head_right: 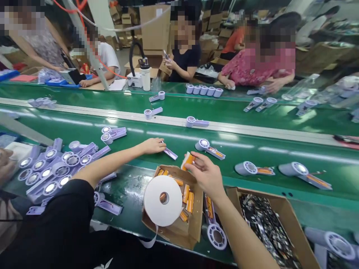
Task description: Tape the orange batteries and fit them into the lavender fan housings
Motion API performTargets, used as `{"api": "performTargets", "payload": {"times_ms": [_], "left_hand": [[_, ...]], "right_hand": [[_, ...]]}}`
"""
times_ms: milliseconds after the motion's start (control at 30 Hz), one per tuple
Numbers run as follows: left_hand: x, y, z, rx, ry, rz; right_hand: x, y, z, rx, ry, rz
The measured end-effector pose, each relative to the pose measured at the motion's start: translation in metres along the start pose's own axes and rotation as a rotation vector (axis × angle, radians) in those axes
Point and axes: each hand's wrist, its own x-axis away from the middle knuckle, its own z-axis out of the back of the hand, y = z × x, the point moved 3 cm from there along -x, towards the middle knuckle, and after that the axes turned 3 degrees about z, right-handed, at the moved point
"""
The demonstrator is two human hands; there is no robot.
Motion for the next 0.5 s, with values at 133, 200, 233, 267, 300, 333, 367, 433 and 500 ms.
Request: {"api": "performTargets", "payload": {"times_ms": [133,200,233,267,300,333,367,433,500], "left_hand": [[-0.011,-0.002,-0.009,0.057,-0.058,-0.005],[-0.027,-0.005,-0.011,0.089,-0.114,0.033],[-0.035,-0.007,-0.010,0.108,-0.148,0.051],[-0.042,-0.010,-0.010,0.129,-0.182,0.065],[-0.048,-0.014,-0.008,0.150,-0.212,0.076],[-0.051,-0.017,-0.006,0.171,-0.234,0.087],[-0.053,-0.021,-0.003,0.188,-0.246,0.101],[-0.052,-0.025,0.005,0.212,-0.246,0.139],[-0.049,-0.024,0.013,0.220,-0.229,0.188]], "right_hand": [[-0.032,0.025,-0.014,0.010,-0.105,-0.072],[-0.047,0.039,-0.022,0.030,-0.141,-0.066],[-0.053,0.046,-0.025,0.051,-0.152,-0.070],[-0.058,0.053,-0.028,0.083,-0.164,-0.075],[-0.062,0.058,-0.030,0.126,-0.179,-0.081],[-0.064,0.063,-0.032,0.180,-0.195,-0.082],[-0.066,0.066,-0.035,0.248,-0.214,-0.074],[-0.069,0.066,-0.043,0.425,-0.270,-0.032],[-0.071,0.061,-0.052,0.588,-0.323,0.016]]}}
